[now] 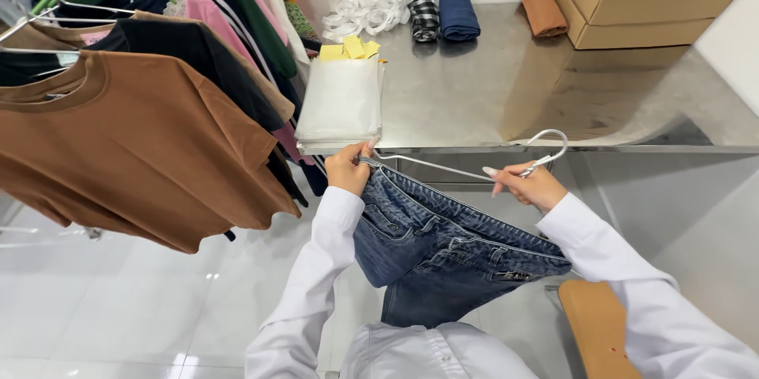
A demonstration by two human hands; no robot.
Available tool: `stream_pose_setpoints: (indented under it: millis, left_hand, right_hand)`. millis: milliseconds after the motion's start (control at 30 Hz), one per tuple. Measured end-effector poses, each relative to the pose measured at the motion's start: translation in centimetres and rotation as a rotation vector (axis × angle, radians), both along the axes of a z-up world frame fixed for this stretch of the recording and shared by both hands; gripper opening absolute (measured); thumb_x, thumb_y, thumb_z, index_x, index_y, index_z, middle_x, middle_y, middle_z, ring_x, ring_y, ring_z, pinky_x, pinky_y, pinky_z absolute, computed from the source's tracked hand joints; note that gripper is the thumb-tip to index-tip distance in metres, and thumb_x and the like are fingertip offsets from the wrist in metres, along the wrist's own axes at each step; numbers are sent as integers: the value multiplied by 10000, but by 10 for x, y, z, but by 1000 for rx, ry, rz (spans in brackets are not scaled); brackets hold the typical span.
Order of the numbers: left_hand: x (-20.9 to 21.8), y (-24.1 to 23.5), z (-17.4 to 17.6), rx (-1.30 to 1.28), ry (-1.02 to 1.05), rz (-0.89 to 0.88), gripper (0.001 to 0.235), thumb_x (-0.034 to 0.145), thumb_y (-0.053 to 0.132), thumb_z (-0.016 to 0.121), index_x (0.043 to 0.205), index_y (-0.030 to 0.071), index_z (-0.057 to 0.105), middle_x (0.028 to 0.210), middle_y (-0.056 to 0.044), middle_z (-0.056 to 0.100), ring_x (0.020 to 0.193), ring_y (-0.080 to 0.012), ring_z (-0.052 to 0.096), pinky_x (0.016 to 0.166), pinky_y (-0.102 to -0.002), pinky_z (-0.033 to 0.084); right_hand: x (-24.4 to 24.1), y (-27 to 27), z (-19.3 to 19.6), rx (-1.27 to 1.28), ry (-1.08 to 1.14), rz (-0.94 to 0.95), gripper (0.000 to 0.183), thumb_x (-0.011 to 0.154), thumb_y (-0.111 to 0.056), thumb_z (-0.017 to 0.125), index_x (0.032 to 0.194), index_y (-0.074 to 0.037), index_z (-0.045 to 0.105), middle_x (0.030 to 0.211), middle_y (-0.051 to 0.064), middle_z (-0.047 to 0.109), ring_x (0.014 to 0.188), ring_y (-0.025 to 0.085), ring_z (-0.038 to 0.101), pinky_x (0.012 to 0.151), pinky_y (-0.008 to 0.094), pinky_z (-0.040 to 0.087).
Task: The person picks up folded garments from a metal table, unfolds them, places them on metal hangers, and hangs them on a clothing rack. The items handled include a beige t-shirt, a black graphic t-shirt, a brown t-shirt, and a pair of denim shorts.
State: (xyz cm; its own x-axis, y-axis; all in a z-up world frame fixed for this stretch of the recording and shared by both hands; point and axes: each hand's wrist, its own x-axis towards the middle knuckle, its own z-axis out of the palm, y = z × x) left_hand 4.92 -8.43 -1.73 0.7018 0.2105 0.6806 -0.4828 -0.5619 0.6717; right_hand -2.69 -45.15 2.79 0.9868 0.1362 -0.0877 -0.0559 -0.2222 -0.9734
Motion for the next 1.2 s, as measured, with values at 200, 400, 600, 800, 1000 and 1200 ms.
stream_pose_setpoints:
  millis: [200,400,600,800,1000,1200]
  left_hand:
    - [-12,-6,9,-159,-24,-28,85,860,248,842,917,191,816,770,-3,765,652,-168,726,536,-253,566]
    - [-18,-1,18,-307,159,-65,111,887,264,820,967,188,814,831,9,778,745,-144,752,614,-241,606]
    - [-2,-18,18,-574,365,-100,143,921,338,767,955,200,763,874,-20,755,809,-170,740,775,-306,620]
    - [48,6,-46,-564,129,56,68,975,212,701,933,164,678,796,-69,720,858,-232,693,884,-365,512]
    - [43,40,-37,-673,24,133,158,1022,259,683,941,142,615,751,-5,656,798,-121,558,866,-282,450]
    - [47,52,-51,-674,79,197,213,1022,318,692,915,155,606,734,-8,676,770,-117,580,834,-265,458]
  right_hand:
    - [-1,4,21,-113,-127,46,295,925,-166,706,730,46,769,397,47,364,300,78,347,315,203,280]
    - [2,7,30,-194,-148,112,302,935,-204,704,739,14,776,398,43,395,313,89,371,346,207,304]
    - [13,5,40,-150,-117,240,199,933,-160,683,897,-13,813,439,18,449,366,83,396,381,225,362]
    - [20,-30,21,51,-29,485,340,938,-97,630,1232,68,678,850,153,764,694,167,703,625,321,595]
    - [-9,-103,-35,65,20,146,449,852,76,695,1300,56,687,1230,184,746,1130,252,677,993,406,527]
    - [-3,-123,-117,-43,-50,-14,265,1006,-198,639,1161,-14,752,945,174,797,860,226,747,782,327,577]
